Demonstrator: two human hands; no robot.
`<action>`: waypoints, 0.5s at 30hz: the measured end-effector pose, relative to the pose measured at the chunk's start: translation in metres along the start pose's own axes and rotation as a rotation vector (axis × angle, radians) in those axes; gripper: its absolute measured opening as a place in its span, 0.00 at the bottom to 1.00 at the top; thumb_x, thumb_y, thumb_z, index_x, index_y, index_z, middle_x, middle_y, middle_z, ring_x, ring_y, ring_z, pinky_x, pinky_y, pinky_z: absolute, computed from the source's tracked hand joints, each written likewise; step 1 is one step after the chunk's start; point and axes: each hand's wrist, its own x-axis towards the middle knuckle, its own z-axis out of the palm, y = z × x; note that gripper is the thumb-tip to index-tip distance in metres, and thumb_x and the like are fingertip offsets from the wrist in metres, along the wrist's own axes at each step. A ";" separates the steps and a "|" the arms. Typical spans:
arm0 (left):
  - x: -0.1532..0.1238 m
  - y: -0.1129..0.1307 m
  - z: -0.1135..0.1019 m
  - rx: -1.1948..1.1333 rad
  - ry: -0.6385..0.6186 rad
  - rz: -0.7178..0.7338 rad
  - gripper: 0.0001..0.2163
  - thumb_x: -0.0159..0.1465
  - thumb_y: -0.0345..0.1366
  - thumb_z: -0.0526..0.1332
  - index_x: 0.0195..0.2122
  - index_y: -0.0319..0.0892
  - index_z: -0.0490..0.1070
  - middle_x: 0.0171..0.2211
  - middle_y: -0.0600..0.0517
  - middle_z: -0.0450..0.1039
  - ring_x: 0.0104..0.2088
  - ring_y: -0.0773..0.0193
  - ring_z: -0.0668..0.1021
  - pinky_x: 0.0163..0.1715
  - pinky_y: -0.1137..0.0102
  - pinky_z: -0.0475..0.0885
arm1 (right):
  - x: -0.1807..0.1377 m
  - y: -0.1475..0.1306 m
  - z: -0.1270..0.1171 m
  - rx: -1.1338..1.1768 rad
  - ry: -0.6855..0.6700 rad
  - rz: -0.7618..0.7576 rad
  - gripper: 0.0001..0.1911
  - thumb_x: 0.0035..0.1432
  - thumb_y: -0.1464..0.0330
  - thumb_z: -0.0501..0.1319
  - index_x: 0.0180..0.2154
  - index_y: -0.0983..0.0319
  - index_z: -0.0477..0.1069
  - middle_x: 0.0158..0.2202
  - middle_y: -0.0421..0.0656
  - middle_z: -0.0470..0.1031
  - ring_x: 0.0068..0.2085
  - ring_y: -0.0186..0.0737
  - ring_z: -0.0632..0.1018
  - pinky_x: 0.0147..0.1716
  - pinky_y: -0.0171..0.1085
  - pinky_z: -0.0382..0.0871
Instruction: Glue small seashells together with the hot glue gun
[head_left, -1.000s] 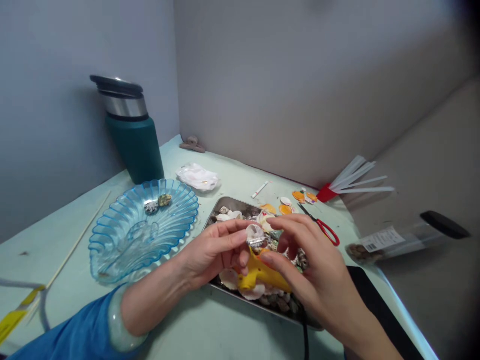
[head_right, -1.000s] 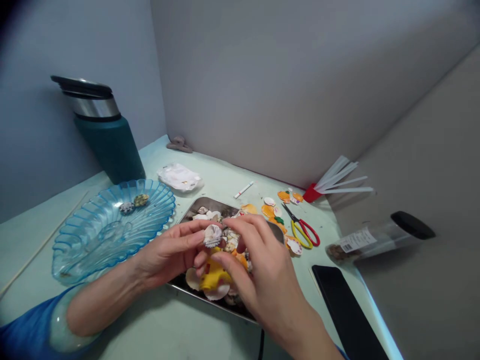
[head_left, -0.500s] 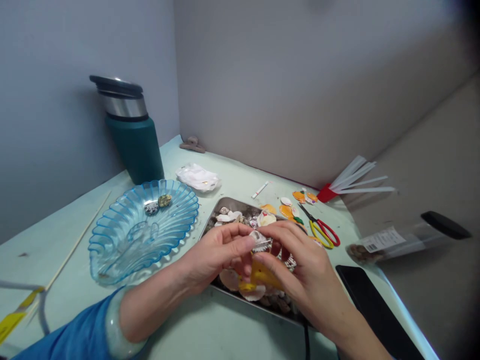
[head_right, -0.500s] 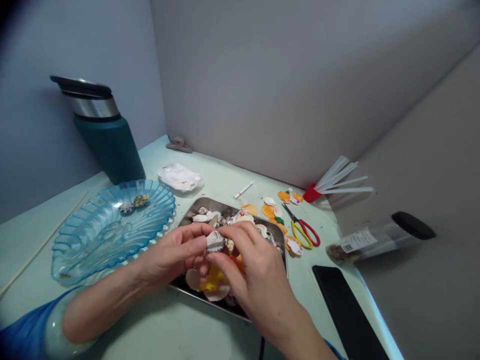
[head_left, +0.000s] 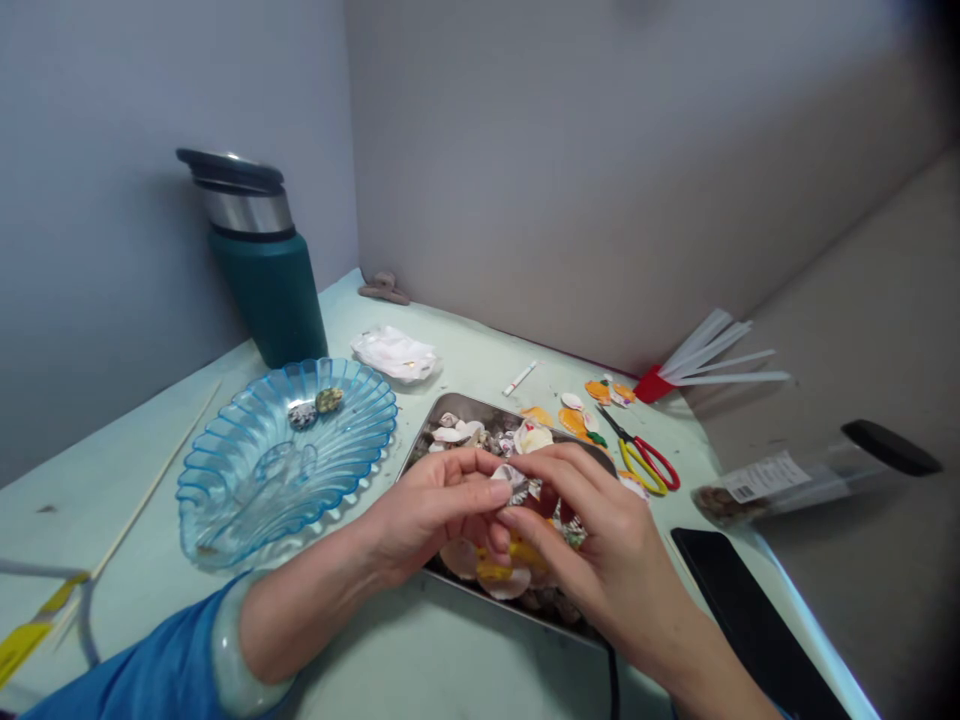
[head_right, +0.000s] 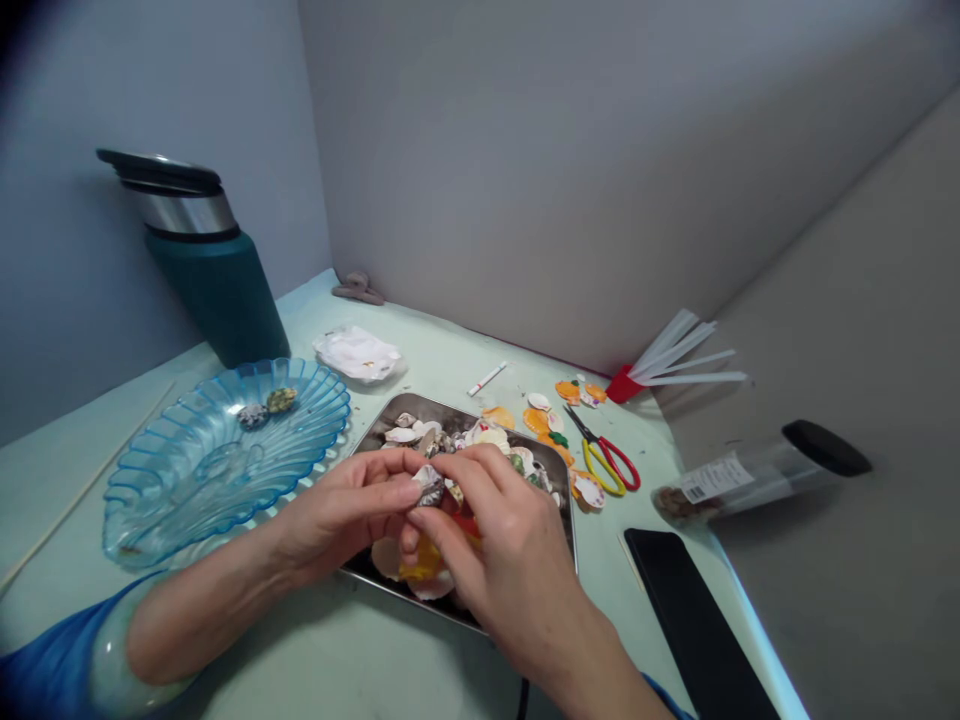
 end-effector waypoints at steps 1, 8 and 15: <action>0.000 0.000 0.000 -0.004 -0.003 0.000 0.11 0.59 0.36 0.65 0.40 0.36 0.70 0.24 0.53 0.73 0.22 0.72 0.75 0.28 0.74 0.73 | 0.001 0.000 0.000 0.000 0.000 -0.004 0.13 0.62 0.70 0.58 0.49 0.59 0.69 0.43 0.44 0.71 0.40 0.39 0.75 0.38 0.39 0.71; 0.000 -0.001 -0.002 -0.031 -0.039 -0.020 0.10 0.61 0.36 0.62 0.41 0.36 0.70 0.22 0.52 0.74 0.21 0.70 0.76 0.27 0.74 0.73 | 0.000 -0.001 -0.001 0.002 0.002 -0.016 0.13 0.62 0.70 0.58 0.49 0.60 0.69 0.43 0.44 0.70 0.38 0.38 0.74 0.37 0.39 0.71; 0.000 -0.001 -0.002 -0.027 -0.085 -0.019 0.10 0.62 0.37 0.60 0.42 0.38 0.69 0.22 0.51 0.74 0.22 0.69 0.76 0.28 0.73 0.72 | 0.000 -0.002 -0.003 -0.021 -0.007 -0.011 0.12 0.62 0.69 0.58 0.48 0.59 0.69 0.43 0.45 0.71 0.40 0.40 0.75 0.38 0.40 0.71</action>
